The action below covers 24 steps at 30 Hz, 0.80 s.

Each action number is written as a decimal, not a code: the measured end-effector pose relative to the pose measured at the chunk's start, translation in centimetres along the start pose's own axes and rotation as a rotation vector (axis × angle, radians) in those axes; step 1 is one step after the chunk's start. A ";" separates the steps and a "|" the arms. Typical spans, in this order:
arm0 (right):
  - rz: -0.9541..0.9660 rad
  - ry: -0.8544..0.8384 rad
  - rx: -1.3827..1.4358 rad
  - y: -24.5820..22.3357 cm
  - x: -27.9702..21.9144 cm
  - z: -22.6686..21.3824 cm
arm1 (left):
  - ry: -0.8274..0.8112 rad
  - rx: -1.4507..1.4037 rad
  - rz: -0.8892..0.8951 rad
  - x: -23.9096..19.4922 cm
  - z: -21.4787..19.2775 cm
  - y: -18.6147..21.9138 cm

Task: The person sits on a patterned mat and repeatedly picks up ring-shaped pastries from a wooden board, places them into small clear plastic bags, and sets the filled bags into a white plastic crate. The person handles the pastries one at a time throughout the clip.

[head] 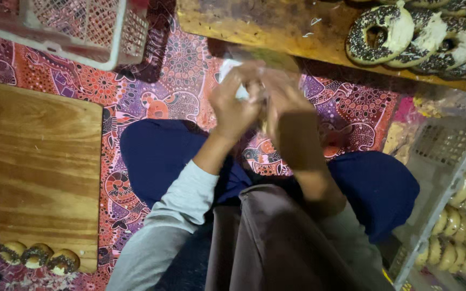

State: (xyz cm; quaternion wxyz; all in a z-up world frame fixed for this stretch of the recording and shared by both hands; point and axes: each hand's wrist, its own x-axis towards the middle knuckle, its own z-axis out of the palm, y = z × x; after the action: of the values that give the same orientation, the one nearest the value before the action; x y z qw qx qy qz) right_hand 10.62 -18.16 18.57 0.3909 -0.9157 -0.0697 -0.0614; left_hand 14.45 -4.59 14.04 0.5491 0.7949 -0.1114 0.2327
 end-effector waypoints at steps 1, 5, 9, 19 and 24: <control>-0.112 0.010 -0.152 0.5 0.1 0.4 | -0.094 -0.089 0.081 -0.3 0.1 0.4; -0.032 -0.020 0.108 1.7 3.3 1.0 | 0.098 -0.559 -0.276 0.4 1.3 0.0; -0.370 -0.095 -0.001 1.3 6.3 0.6 | 0.104 -1.438 -0.860 4.0 3.3 -6.3; -0.229 0.051 -0.499 11.8 17.7 -3.6 | 0.333 -1.728 -0.872 8.3 1.7 -11.2; 0.106 0.118 -0.045 4.9 11.1 -2.9 | 0.467 -1.848 -1.024 8.6 1.6 -11.7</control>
State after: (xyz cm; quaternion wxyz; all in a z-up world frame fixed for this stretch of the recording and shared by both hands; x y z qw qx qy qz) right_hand 22.19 -22.74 18.96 0.3763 -0.9215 0.0033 -0.0960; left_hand 27.38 -1.08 8.23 0.9758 -0.0384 0.2087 -0.0526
